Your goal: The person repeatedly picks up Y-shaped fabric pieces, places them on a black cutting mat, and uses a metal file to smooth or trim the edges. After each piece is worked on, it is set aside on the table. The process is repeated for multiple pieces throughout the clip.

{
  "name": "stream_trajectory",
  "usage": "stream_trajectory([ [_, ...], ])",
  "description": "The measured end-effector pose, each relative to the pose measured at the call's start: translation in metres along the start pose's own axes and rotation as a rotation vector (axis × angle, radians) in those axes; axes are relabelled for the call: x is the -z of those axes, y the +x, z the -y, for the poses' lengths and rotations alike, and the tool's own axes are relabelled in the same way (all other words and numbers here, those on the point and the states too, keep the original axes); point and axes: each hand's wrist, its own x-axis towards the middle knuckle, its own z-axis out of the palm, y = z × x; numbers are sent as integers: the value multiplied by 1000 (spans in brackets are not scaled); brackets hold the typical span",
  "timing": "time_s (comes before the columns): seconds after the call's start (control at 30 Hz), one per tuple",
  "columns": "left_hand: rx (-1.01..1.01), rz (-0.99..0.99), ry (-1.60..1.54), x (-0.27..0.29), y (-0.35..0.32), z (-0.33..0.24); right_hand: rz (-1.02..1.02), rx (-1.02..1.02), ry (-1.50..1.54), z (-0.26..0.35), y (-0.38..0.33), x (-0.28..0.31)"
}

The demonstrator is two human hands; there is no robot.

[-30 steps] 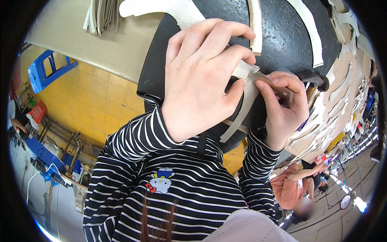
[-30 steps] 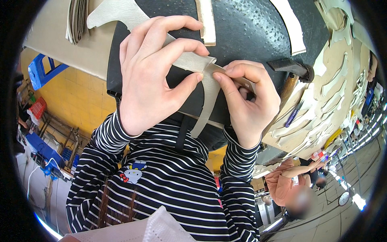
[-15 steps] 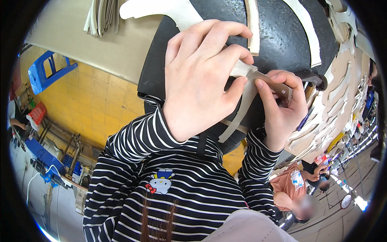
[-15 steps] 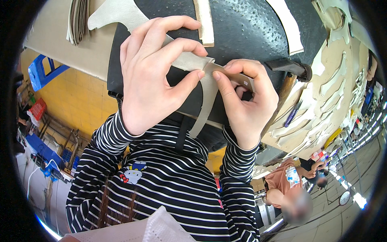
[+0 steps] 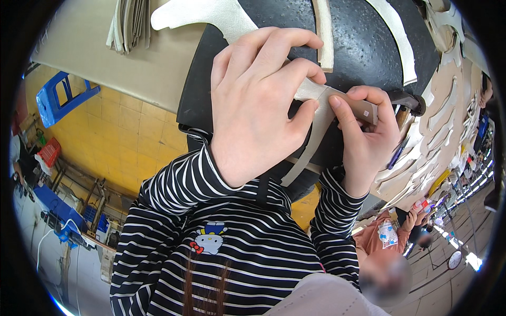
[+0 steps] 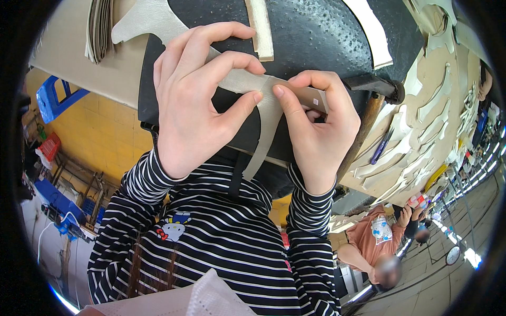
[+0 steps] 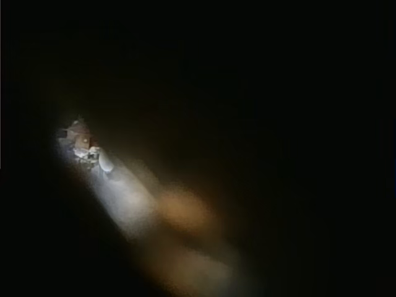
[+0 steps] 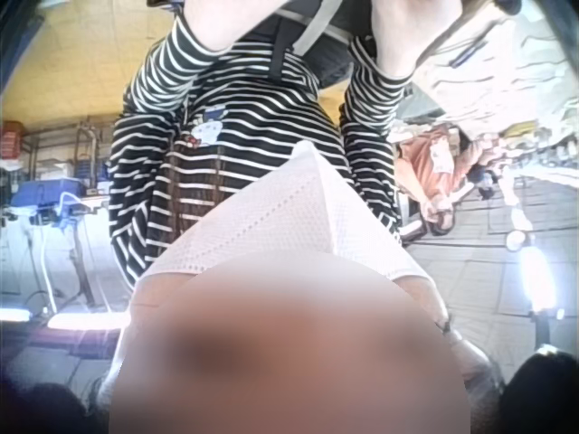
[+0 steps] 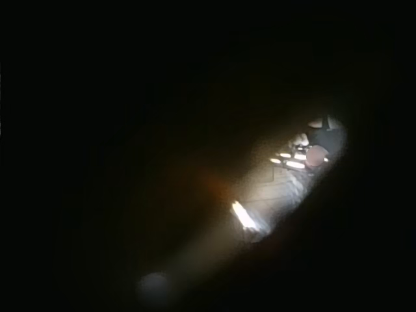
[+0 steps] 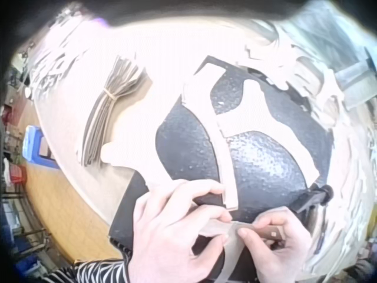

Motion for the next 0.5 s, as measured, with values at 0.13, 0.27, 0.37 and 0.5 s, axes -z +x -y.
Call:
stream_trajectory([
  [0.13, -11, -3, 11, 0, 0, 0, 8, -33, -19, 4, 2, 0],
  [0.27, -11, -3, 8, 1, 0, 0, 23, -32, -72, 10, 4, 1],
  [0.37, -29, -24, 8, -1, -1, 1, 39, -94, -109, 15, 5, 2],
  [0.5, -45, -39, 7, -3, -2, 2, 7, -75, -175, 19, 8, -1],
])
